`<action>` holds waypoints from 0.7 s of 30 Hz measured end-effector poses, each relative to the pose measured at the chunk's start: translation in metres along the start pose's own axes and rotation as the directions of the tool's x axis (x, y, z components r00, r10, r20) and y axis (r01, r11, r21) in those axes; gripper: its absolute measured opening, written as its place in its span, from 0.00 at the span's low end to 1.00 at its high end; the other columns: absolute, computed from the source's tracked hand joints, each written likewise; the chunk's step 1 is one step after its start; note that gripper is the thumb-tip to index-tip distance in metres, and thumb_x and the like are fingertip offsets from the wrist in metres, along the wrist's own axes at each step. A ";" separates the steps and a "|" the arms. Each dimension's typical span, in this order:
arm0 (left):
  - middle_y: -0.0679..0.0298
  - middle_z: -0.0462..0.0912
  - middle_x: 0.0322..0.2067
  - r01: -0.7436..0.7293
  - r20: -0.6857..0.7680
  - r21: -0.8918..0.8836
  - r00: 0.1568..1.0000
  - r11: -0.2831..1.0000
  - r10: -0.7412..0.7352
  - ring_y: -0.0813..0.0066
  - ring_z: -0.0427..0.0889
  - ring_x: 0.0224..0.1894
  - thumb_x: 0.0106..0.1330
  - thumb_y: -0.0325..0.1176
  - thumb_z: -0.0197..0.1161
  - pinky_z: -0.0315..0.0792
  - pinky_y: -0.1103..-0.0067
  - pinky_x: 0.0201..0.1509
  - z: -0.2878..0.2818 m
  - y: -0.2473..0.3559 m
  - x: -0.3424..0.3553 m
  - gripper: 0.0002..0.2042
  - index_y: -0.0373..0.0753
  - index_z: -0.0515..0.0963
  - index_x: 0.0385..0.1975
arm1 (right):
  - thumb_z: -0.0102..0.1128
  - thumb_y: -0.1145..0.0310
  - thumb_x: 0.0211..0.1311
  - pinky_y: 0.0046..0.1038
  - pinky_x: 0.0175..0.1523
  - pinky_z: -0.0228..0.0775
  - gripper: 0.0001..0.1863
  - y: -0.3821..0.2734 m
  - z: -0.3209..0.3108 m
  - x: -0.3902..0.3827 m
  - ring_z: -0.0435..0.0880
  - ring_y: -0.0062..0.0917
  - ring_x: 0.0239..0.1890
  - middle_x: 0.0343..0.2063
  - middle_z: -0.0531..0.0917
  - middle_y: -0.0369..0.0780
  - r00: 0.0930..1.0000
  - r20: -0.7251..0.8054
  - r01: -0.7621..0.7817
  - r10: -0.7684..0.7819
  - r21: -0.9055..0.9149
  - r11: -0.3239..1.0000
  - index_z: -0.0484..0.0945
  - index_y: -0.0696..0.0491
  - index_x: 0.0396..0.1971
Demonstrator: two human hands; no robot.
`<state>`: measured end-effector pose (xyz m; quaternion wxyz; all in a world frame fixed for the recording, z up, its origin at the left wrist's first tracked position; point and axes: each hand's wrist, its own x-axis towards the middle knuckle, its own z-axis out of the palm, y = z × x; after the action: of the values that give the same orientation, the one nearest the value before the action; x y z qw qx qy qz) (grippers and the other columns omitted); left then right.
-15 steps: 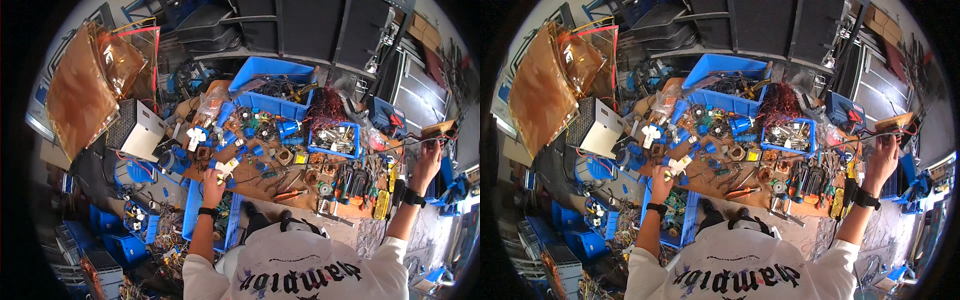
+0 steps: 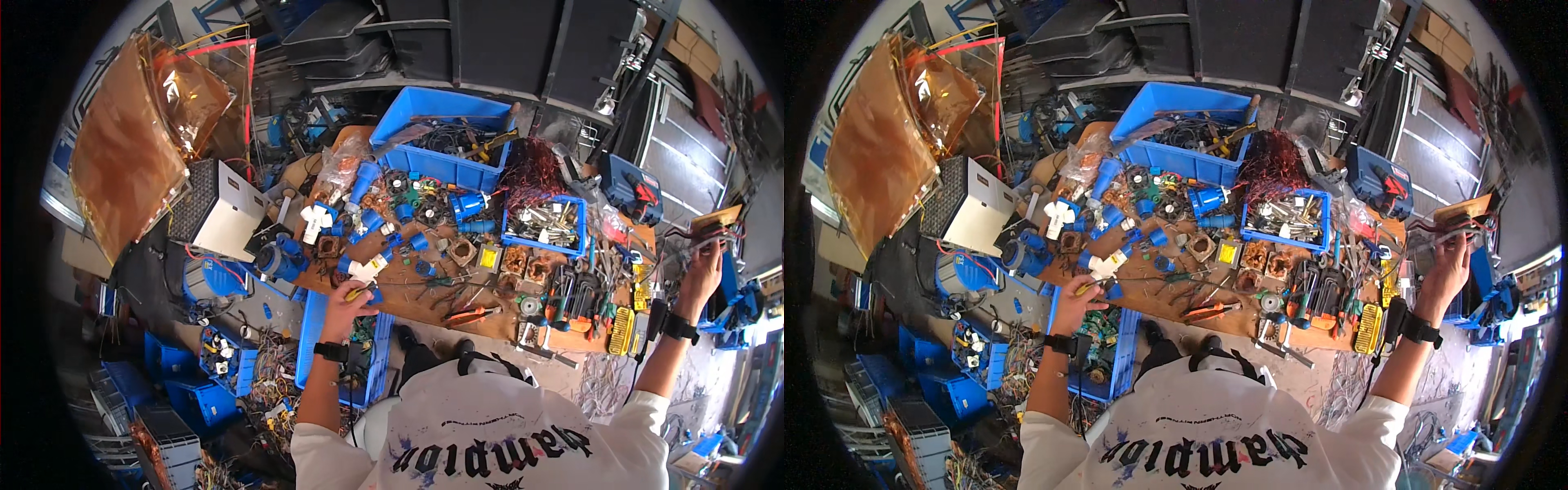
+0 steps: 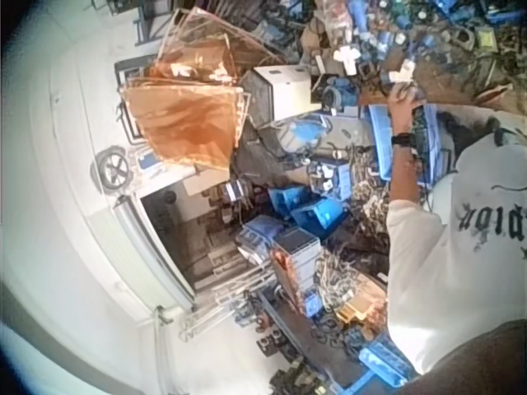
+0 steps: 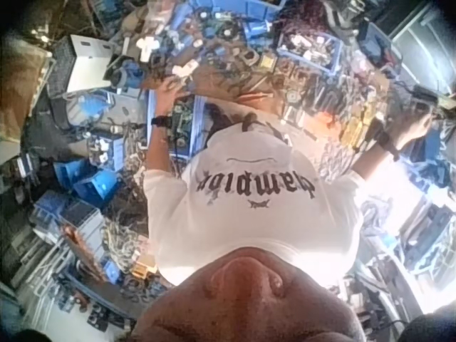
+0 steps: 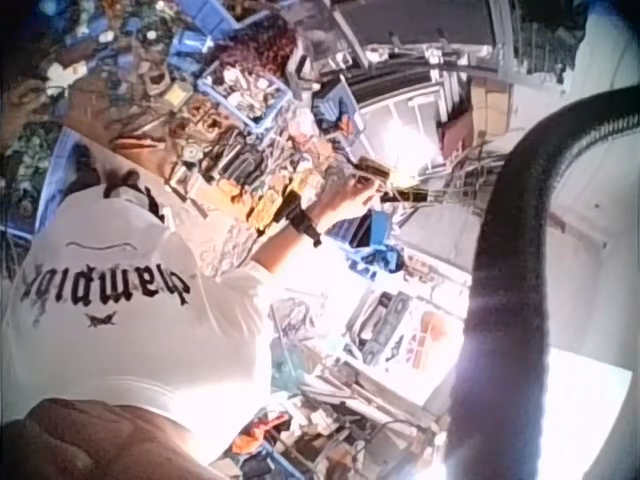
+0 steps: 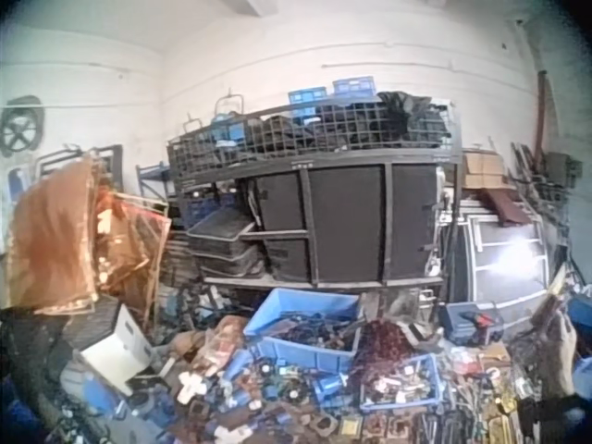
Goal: The person holds a yellow circuit board with attached red and black wires in a cluttered workshop. They repeatedly inspect the connections, twist the wires, and adjust the components on the board using their hands. The person manipulates the board and wires throughout the clip without using external tools.
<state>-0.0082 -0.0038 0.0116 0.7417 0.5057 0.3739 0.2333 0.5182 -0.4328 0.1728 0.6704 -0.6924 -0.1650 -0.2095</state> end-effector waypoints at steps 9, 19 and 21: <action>0.64 0.74 0.39 -0.169 0.159 0.040 0.974 0.985 0.161 0.77 0.78 0.38 0.62 0.22 0.61 0.83 0.74 0.39 0.077 0.057 -0.008 0.10 0.35 0.72 0.42 | 0.48 0.68 0.70 0.34 0.61 0.71 0.18 -0.009 0.014 0.009 0.74 0.33 0.57 0.54 0.74 0.47 0.979 0.015 -0.181 0.201 0.506 0.843 0.70 0.62 0.54; 0.56 0.76 0.36 -0.384 0.037 0.779 0.818 0.496 0.574 0.57 0.78 0.41 0.53 0.24 0.66 0.71 0.70 0.43 0.001 -0.007 0.026 0.12 0.36 0.72 0.35 | 0.59 0.66 0.64 0.36 0.61 0.71 0.21 -0.008 -0.025 0.038 0.77 0.33 0.53 0.50 0.76 0.47 0.975 -0.031 -0.152 0.219 0.625 0.765 0.70 0.65 0.51; 0.56 0.75 0.36 -0.365 0.057 0.823 0.815 0.435 0.576 0.55 0.77 0.40 0.53 0.24 0.66 0.71 0.69 0.43 -0.015 -0.023 0.026 0.12 0.36 0.72 0.35 | 0.60 0.65 0.63 0.34 0.59 0.72 0.23 -0.002 -0.033 0.040 0.77 0.33 0.52 0.50 0.77 0.46 0.967 -0.056 -0.166 0.248 0.600 0.783 0.70 0.66 0.52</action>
<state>-0.0048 0.0151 -0.0207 0.2849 0.8366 0.3638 0.2941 0.5497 -0.4677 0.1954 0.8805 -0.4481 -0.1004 -0.1180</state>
